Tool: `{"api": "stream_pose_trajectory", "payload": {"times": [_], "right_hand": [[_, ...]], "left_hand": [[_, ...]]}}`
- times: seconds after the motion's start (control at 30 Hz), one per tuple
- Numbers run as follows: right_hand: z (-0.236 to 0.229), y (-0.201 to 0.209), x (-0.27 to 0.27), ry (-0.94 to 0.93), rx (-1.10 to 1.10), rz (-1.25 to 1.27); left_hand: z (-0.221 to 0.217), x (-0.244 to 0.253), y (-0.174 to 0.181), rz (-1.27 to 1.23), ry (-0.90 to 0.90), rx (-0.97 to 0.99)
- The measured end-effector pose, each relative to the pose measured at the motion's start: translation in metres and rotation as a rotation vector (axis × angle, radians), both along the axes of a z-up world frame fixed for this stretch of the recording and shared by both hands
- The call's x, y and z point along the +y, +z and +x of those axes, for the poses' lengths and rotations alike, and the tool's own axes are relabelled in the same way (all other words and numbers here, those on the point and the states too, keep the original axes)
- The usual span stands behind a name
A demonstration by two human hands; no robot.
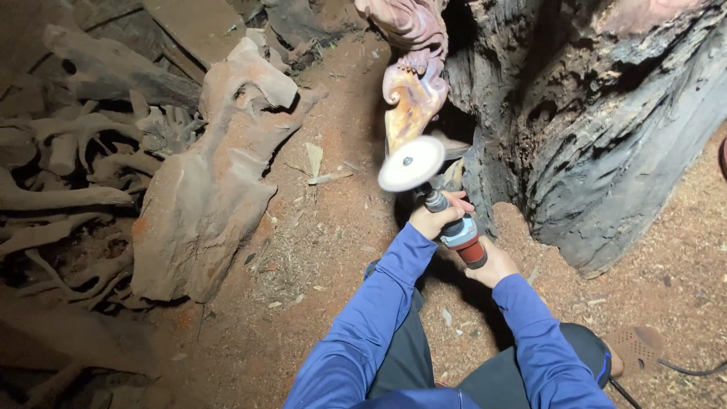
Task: Using a handheld power sander to smooth and refine the surface of a large, intricate wood sculpture.
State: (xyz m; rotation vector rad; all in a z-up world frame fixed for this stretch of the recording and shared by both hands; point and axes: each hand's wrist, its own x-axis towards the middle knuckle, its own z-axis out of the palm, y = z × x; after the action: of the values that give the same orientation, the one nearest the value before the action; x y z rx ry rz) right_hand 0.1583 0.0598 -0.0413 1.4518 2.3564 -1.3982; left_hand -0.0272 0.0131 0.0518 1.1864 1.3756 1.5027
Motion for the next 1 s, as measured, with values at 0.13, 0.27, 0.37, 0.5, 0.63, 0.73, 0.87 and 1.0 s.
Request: {"api": "stream_pose_trajectory", "payload": {"times": [0.13, 0.27, 0.37, 0.5, 0.63, 0.73, 0.87, 1.0], "right_hand": [[-0.008, -0.011, 0.002, 0.008, 0.003, 0.006], [-0.009, 0.002, -0.004, -0.014, 0.040, -0.017], [-0.007, -0.002, -0.001, -0.026, 0.060, -0.029], [-0.011, -0.004, 0.001, -0.008, 0.055, -0.016], [-0.013, -0.002, 0.003, -0.007, 0.050, -0.015], [-0.011, 0.000, 0.000, -0.015, 0.042, -0.009], [-0.009, 0.006, -0.003, -0.016, 0.036, -0.031], [-0.014, 0.002, -0.001, -0.017, 0.019, -0.038]], "left_hand": [[-0.005, 0.003, 0.001, -0.001, 0.001, 0.041], [-0.004, 0.005, -0.005, -0.017, -0.010, 0.086], [-0.002, 0.005, -0.005, -0.021, -0.007, 0.089], [-0.004, 0.002, 0.006, -0.035, -0.004, 0.093], [-0.006, 0.006, -0.002, -0.019, -0.004, 0.080], [-0.004, 0.005, -0.006, -0.014, -0.013, 0.104], [-0.003, 0.007, -0.018, -0.014, -0.014, 0.096], [-0.005, 0.005, -0.010, 0.006, 0.000, 0.090]]}}
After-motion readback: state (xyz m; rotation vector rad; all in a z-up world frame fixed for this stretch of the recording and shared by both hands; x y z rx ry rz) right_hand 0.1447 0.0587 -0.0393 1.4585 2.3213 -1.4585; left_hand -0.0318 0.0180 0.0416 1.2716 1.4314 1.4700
